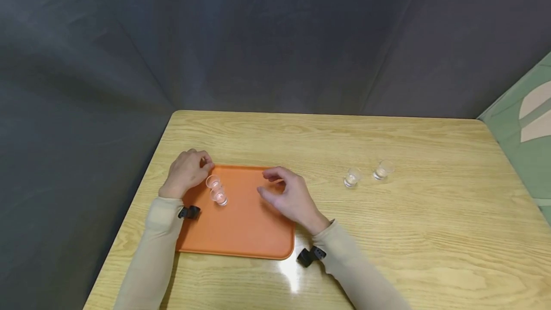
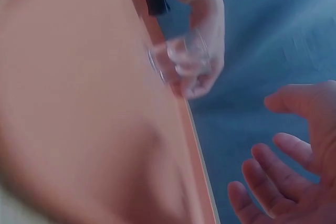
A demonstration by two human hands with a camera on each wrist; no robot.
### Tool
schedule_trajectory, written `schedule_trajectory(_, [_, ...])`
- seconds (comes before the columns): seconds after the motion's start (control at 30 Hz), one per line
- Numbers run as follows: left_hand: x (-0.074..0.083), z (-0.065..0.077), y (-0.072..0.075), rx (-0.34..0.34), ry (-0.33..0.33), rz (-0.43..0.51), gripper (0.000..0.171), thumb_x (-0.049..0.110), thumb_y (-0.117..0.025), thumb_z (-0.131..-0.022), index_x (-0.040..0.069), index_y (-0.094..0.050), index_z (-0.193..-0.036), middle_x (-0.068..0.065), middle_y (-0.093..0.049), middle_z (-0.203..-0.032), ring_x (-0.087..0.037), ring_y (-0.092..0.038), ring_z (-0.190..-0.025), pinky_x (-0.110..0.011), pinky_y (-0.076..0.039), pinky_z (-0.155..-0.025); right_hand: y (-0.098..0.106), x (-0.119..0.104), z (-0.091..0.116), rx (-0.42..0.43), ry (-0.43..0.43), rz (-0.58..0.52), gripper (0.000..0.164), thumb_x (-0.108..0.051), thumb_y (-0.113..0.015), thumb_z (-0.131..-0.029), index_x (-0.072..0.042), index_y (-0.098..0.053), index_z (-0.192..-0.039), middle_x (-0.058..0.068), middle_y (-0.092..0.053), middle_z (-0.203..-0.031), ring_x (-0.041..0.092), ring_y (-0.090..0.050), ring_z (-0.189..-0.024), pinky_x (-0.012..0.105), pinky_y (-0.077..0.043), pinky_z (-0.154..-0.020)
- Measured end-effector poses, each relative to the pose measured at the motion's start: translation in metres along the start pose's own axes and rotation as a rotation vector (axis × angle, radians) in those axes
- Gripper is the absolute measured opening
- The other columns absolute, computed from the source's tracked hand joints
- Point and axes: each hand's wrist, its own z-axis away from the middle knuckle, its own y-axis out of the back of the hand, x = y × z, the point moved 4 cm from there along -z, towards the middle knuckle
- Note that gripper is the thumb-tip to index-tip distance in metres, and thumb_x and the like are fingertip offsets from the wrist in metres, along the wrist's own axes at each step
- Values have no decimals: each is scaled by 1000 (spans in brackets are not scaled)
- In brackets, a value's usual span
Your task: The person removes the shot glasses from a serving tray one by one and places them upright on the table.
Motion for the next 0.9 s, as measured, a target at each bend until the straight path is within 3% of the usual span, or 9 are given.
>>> schedule_trajectory(0.23, [0, -1, -3, -12, -3, -3, 16, 27, -68, -104, 13, -73, -99, -12, -64, -98, -34, -58, -95, -43, -46, -76, -33, -10, -4, -110, 20, -45, 33, -10, -83, -91, 0, -72, -120, 18, -76, -119, 35, -73, -107, 54, -59, -92])
schedule_trajectory(0.43, [-1, -1, -1, 1, -5, -20, 15, 26, -67, -104, 12, -74, -100, -13, -64, -98, -36, -58, -95, -46, -48, -77, -56, -20, -7, -194, 22, -15, 37, -15, -82, -92, -2, -72, -125, 14, -77, -115, 30, -73, -103, 48, -61, -89])
schedule_trajectory(0.67, [-1, -1, 0, -15, -1, -37, 16, 25, -65, -104, 12, -74, -101, -14, -65, -101, -37, -60, -99, -48, -50, -80, -74, -29, -14, -201, 6, 23, 40, -19, -82, -91, -1, -71, -126, 11, -78, -112, 27, -74, -99, 42, -61, -86])
schedule_trajectory(0.9, [-2, -2, -1, -6, -5, -31, 15, 24, -66, -103, 12, -74, -101, -14, -66, -100, -36, -60, -97, -49, -50, -80, -87, -29, -20, -207, -54, 59, 37, -25, -82, -92, -8, -73, -123, 6, -78, -115, 21, -75, -98, 32, -60, -85])
